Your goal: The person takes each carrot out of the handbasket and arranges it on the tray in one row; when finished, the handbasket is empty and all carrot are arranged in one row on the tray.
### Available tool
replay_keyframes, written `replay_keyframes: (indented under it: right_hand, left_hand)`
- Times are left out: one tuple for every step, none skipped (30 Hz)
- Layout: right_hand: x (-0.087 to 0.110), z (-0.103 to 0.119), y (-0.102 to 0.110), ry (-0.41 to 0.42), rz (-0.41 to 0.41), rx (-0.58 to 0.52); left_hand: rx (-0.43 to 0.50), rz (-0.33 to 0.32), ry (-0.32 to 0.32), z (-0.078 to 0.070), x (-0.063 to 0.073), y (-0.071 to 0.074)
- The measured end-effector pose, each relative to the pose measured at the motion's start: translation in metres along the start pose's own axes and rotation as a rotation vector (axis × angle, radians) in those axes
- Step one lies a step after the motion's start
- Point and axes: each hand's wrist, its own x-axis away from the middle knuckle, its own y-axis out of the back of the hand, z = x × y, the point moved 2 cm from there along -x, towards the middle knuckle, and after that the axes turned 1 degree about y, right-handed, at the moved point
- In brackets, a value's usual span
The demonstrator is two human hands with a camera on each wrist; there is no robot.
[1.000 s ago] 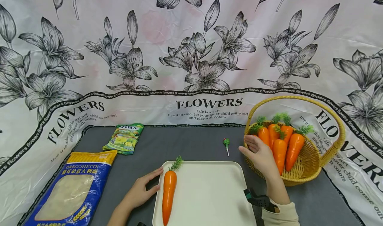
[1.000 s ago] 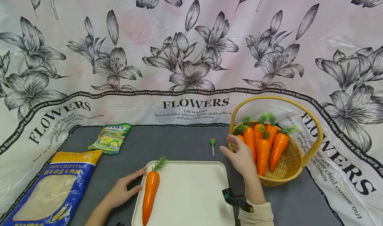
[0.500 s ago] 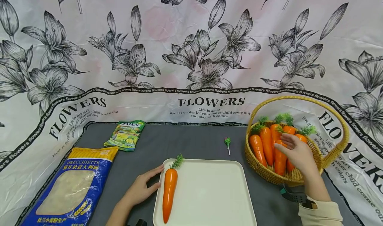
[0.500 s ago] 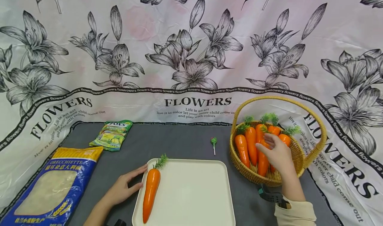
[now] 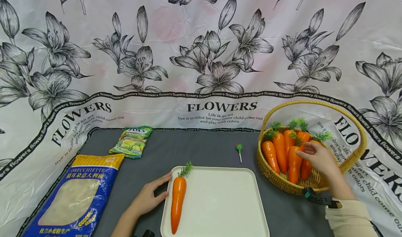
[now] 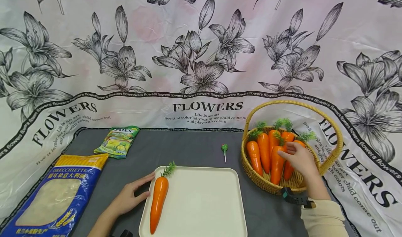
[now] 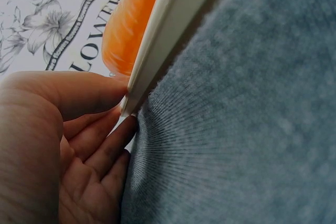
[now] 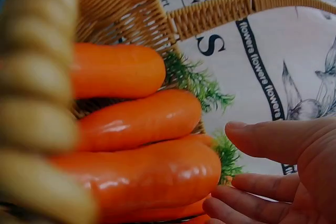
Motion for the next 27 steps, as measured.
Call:
replay_keyframes:
  right_hand:
    - [-0.002,-0.002,0.0,-0.001,0.012,0.005]
    - [-0.004,-0.004,0.001,0.0,0.028,0.002]
    - [-0.006,-0.005,0.001,0.003,0.041,0.007]
    - [-0.008,-0.006,0.002,0.005,0.056,0.011]
    - [-0.01,-0.007,0.003,0.004,0.069,0.011]
    - [-0.011,-0.008,0.003,0.007,0.081,0.012]
    - [-0.012,-0.008,0.004,0.006,0.09,0.011]
    - [-0.013,-0.009,0.004,0.011,0.096,0.015]
    - [-0.015,-0.009,0.004,0.013,0.098,0.027]
    - [-0.016,-0.009,0.004,0.014,0.1,0.028]
    - [-0.016,-0.009,0.005,0.015,0.1,0.035]
    - [-0.017,-0.009,0.005,0.018,0.098,0.039]
    - [-0.018,-0.009,0.005,0.019,0.095,0.051]
    - [-0.019,-0.008,0.005,0.019,0.093,0.065]
    - [-0.019,-0.008,0.006,0.016,0.095,0.076]
    - [-0.019,-0.007,0.006,0.011,0.099,0.082]
    - [-0.02,-0.006,0.007,0.006,0.106,0.095]
    - [-0.02,-0.006,0.007,0.003,0.113,0.103]
    - [-0.021,-0.005,0.008,-0.001,0.12,0.115]
    - [-0.021,-0.005,0.008,-0.003,0.128,0.127]
    - [-0.022,-0.005,0.008,-0.006,0.14,0.133]
    - [-0.022,-0.005,0.008,-0.007,0.149,0.139]
    - [-0.023,-0.004,0.008,-0.004,0.158,0.146]
    - [-0.024,-0.004,0.008,-0.003,0.16,0.15]
    - [-0.024,-0.004,0.007,-0.003,0.164,0.155]
    - [-0.025,-0.004,0.007,-0.004,0.167,0.161]
    - [-0.025,-0.004,0.006,-0.005,0.171,0.164]
  left_hand:
    - [0.0,0.0,0.0,0.0,0.0,0.0]
    - [0.0,0.001,0.0,0.0,0.0,0.0]
    - [-0.001,0.001,-0.001,0.001,0.0,0.0]
    - [-0.001,0.001,-0.001,0.001,0.0,0.0]
    - [-0.001,0.002,-0.001,0.001,0.0,0.0]
    - [-0.001,0.003,-0.002,0.001,0.0,0.0]
    - [0.0,0.004,-0.001,0.001,0.0,0.0]
    - [0.001,0.005,0.002,0.001,0.0,0.0]
    - [0.0,0.004,0.001,0.001,0.0,0.0]
    - [0.0,0.004,0.001,0.001,0.0,0.0]
    - [-0.002,0.004,0.001,0.001,0.0,0.0]
    - [0.0,0.004,0.002,0.0,0.0,0.0]
    - [0.001,0.003,0.003,0.0,0.0,0.0]
    - [0.0,0.003,0.003,0.0,0.0,0.0]
    - [0.001,0.002,0.002,0.0,0.0,0.0]
    - [0.001,0.003,0.004,-0.001,0.0,0.0]
    - [0.0,0.003,0.004,-0.001,0.0,0.0]
    - [-0.001,0.002,0.002,-0.001,0.0,0.0]
    - [-0.002,0.002,0.0,0.0,0.0,0.0]
    - [-0.003,0.001,-0.001,0.0,0.0,0.0]
    - [-0.006,0.0,-0.003,0.001,0.0,0.0]
    - [-0.007,0.0,-0.004,0.001,0.0,-0.001]
    - [-0.007,0.0,-0.005,0.001,0.0,-0.001]
    - [-0.006,-0.001,-0.004,0.002,0.0,-0.001]
    - [-0.004,0.0,-0.004,0.002,0.0,-0.001]
    - [-0.004,0.001,-0.004,0.002,0.0,-0.001]
    - [-0.003,0.003,-0.004,0.002,0.0,-0.001]
